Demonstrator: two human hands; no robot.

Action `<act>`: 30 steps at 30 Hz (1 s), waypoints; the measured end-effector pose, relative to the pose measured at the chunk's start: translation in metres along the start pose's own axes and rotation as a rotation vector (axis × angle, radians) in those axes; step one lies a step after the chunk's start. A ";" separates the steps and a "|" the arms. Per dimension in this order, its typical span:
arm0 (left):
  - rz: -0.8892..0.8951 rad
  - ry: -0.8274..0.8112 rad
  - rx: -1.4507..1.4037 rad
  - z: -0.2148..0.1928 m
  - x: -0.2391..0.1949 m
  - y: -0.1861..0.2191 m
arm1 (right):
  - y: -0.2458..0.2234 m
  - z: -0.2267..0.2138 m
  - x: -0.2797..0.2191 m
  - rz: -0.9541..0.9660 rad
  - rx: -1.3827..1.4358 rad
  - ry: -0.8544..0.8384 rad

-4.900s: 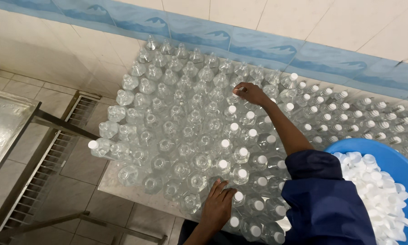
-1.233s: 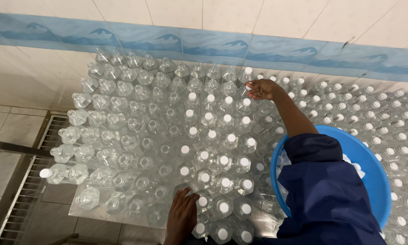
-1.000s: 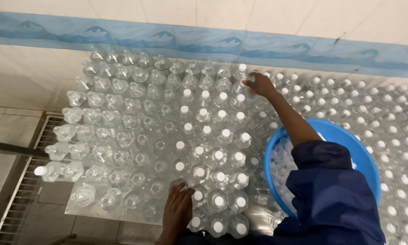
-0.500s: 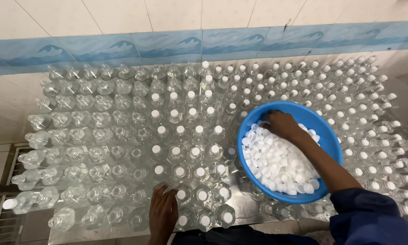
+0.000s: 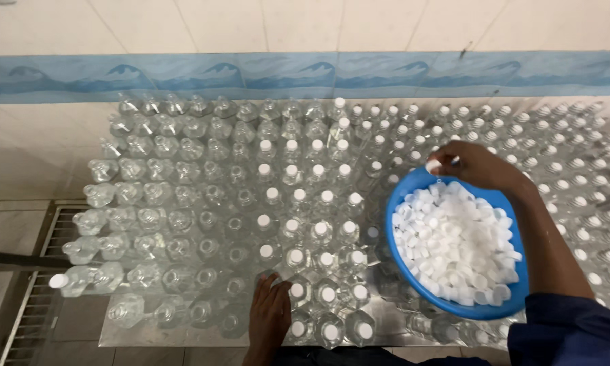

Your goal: The person repeatedly picks white bottle caps from a blue basin and screws them onto clear plastic bottles arranged on a stainless steel table. The person handles the bottles and caps by hand throughout the process.

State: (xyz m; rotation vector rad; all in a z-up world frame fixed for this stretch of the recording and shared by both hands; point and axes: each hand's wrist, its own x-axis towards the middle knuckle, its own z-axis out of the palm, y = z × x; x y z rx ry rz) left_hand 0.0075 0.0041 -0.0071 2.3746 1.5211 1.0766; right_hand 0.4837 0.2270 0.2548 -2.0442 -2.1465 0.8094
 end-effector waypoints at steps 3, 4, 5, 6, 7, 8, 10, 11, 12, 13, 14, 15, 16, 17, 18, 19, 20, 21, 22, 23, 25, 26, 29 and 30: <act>0.005 -0.024 -0.028 -0.002 0.001 0.000 | -0.036 0.012 0.055 -0.079 0.066 0.050; -0.001 -0.023 -0.025 -0.003 0.002 0.000 | -0.045 0.026 0.083 -0.084 0.065 0.046; -0.010 -0.027 -0.038 -0.003 0.003 0.000 | -0.055 0.041 0.114 -0.144 0.041 0.046; -0.018 -0.031 -0.051 -0.004 0.003 0.001 | -0.065 0.055 0.144 -0.205 0.016 0.047; -0.031 -0.027 -0.044 -0.004 0.003 0.001 | -0.070 0.071 0.178 -0.216 0.015 0.038; -0.036 -0.037 -0.050 -0.004 0.003 0.001 | -0.075 0.088 0.212 -0.247 0.019 0.089; -0.052 -0.046 -0.049 -0.005 0.000 0.000 | -0.084 0.119 0.268 -0.286 0.026 0.131; -0.065 -0.075 -0.055 -0.004 -0.001 -0.001 | -0.088 0.130 0.291 -0.270 0.058 0.128; -0.079 -0.105 -0.061 -0.002 -0.002 -0.001 | -0.092 0.141 0.313 -0.253 0.089 0.126; -0.087 -0.105 -0.057 -0.004 0.000 -0.001 | -0.092 0.146 0.324 -0.258 0.091 0.119; -0.076 -0.095 -0.057 -0.006 0.002 -0.001 | -0.092 0.152 0.335 -0.274 0.061 0.116; -0.066 -0.087 -0.061 -0.006 0.003 0.002 | -0.090 0.157 0.343 -0.286 0.029 0.111; -0.075 -0.088 -0.061 -0.009 0.004 0.001 | -0.084 0.162 0.350 -0.288 0.028 0.102; -0.056 -0.068 -0.053 -0.010 0.006 0.001 | -0.077 0.165 0.357 -0.339 0.025 0.126; -0.037 -0.048 -0.044 -0.012 0.008 0.002 | -0.070 0.168 0.364 -0.391 0.022 0.151; -0.042 -0.047 -0.047 -0.012 0.007 0.001 | -0.072 0.165 0.363 -0.391 0.018 0.147; -0.036 -0.068 -0.046 -0.013 0.007 0.001 | -0.074 0.162 0.361 -0.324 0.016 0.077; -0.027 -0.088 -0.044 -0.013 0.008 0.000 | -0.075 0.157 0.359 -0.258 0.016 0.012; -0.028 -0.086 -0.046 -0.012 0.008 0.000 | -0.086 0.149 0.350 -0.258 0.014 0.012; -0.040 -0.084 -0.048 -0.011 0.007 0.000 | -0.095 0.142 0.339 -0.183 0.093 -0.029; -0.050 -0.084 -0.050 -0.009 0.007 0.000 | -0.100 0.133 0.334 -0.106 0.174 -0.070; -0.052 -0.089 -0.057 -0.008 0.007 -0.001 | -0.096 0.132 0.340 -0.095 0.227 -0.106; -0.071 -0.104 -0.060 -0.009 0.007 0.001 | -0.098 0.125 0.346 -0.042 0.304 -0.224; -0.085 -0.106 -0.059 -0.010 0.008 0.002 | -0.102 0.120 0.347 -0.002 0.324 -0.299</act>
